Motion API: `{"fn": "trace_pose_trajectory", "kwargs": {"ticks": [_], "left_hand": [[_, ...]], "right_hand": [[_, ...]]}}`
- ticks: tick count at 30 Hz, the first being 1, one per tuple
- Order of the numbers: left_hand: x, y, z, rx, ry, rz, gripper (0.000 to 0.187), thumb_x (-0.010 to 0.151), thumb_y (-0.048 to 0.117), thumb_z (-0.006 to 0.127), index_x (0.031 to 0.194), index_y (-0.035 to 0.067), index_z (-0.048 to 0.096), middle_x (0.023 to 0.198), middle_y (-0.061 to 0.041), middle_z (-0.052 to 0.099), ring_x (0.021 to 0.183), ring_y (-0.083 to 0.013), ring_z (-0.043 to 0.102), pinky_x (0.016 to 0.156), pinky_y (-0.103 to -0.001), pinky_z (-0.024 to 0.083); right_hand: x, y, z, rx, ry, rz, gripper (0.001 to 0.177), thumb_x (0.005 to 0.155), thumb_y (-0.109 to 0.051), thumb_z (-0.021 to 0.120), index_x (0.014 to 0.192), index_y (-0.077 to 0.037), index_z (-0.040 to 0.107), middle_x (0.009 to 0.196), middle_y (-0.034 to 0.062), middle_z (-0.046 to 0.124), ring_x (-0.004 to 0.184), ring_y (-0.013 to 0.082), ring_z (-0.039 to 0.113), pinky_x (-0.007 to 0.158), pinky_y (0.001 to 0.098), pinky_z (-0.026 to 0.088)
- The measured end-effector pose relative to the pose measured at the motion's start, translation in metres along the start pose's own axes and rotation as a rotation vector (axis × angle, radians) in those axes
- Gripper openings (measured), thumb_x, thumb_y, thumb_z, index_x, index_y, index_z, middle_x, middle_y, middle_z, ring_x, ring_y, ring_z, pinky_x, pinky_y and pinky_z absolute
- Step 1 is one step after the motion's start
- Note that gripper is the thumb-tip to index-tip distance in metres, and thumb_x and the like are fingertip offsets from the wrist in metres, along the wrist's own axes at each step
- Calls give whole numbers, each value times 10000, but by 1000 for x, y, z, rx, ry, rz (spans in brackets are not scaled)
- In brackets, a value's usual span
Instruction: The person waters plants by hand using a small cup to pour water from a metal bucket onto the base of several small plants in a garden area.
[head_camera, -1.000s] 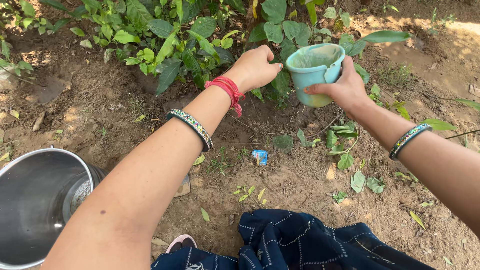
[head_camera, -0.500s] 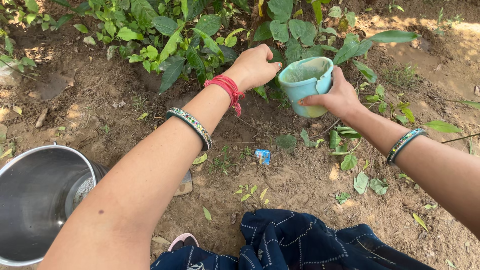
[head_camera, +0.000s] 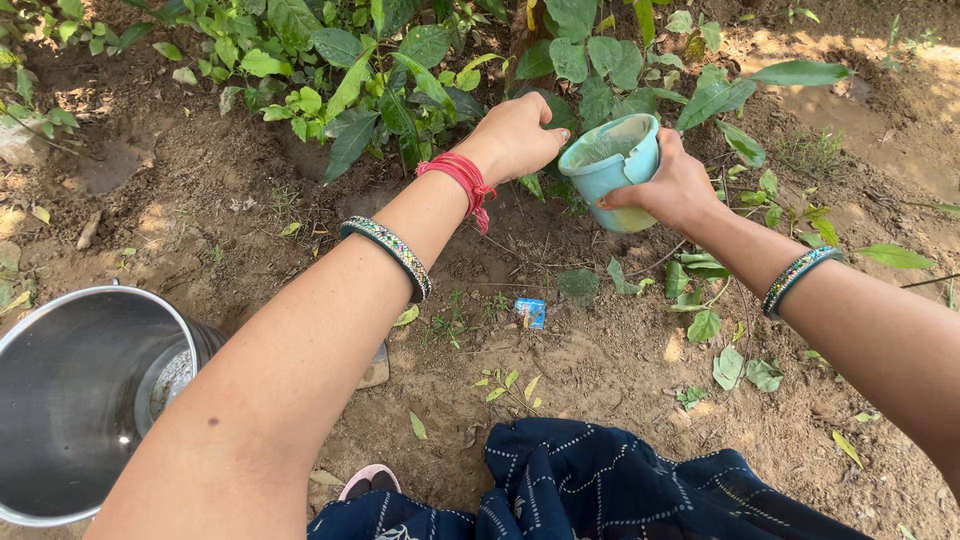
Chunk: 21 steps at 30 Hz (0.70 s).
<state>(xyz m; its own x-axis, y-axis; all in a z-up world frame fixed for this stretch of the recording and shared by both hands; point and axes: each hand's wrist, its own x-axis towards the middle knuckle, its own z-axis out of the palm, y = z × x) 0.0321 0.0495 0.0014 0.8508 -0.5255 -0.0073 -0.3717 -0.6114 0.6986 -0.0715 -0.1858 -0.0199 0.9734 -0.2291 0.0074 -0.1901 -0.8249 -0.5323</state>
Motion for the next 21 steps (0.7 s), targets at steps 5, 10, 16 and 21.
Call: {"fn": "trace_pose_trajectory", "kwargs": {"ticks": [5, 10, 16, 21], "left_hand": [[-1, -1, 1, -16, -11, -33, 543, 900, 402, 687, 1289, 35, 595, 1279, -178, 664, 1206, -315, 637, 1008, -394, 494], [0, -3, 6, -13, -14, -33, 549, 894, 406, 691, 1291, 37, 598, 1284, -178, 663, 1216, -316, 631, 1016, -396, 486], [4, -10, 12, 13, -20, -13, 556, 900, 398, 687, 1295, 18, 591, 1273, -193, 667, 1207, -324, 637, 1013, -394, 491], [6, -10, 14, 8, -32, -25, 538, 908, 397, 671, 1285, 21, 592, 1247, -187, 676, 1182, -318, 650, 995, -395, 499]], "right_hand": [[7, -5, 5, -20, -5, 38, 1136, 532, -390, 942, 1451, 1, 401, 1265, 221, 656, 1148, 338, 670, 978, 404, 538], [13, -9, 9, -67, -3, 22, 1211, 529, -408, 948, 1499, 10, 357, 1286, 241, 643, 1166, 358, 652, 994, 414, 520], [18, -15, 11, -123, -15, 37, 1215, 524, -431, 941, 1496, 16, 365, 1276, 258, 646, 1156, 389, 655, 989, 432, 520], [23, -21, 11, -163, -25, 65, 1177, 525, -446, 937, 1465, 16, 398, 1265, 256, 652, 1144, 389, 663, 981, 435, 528]]}}
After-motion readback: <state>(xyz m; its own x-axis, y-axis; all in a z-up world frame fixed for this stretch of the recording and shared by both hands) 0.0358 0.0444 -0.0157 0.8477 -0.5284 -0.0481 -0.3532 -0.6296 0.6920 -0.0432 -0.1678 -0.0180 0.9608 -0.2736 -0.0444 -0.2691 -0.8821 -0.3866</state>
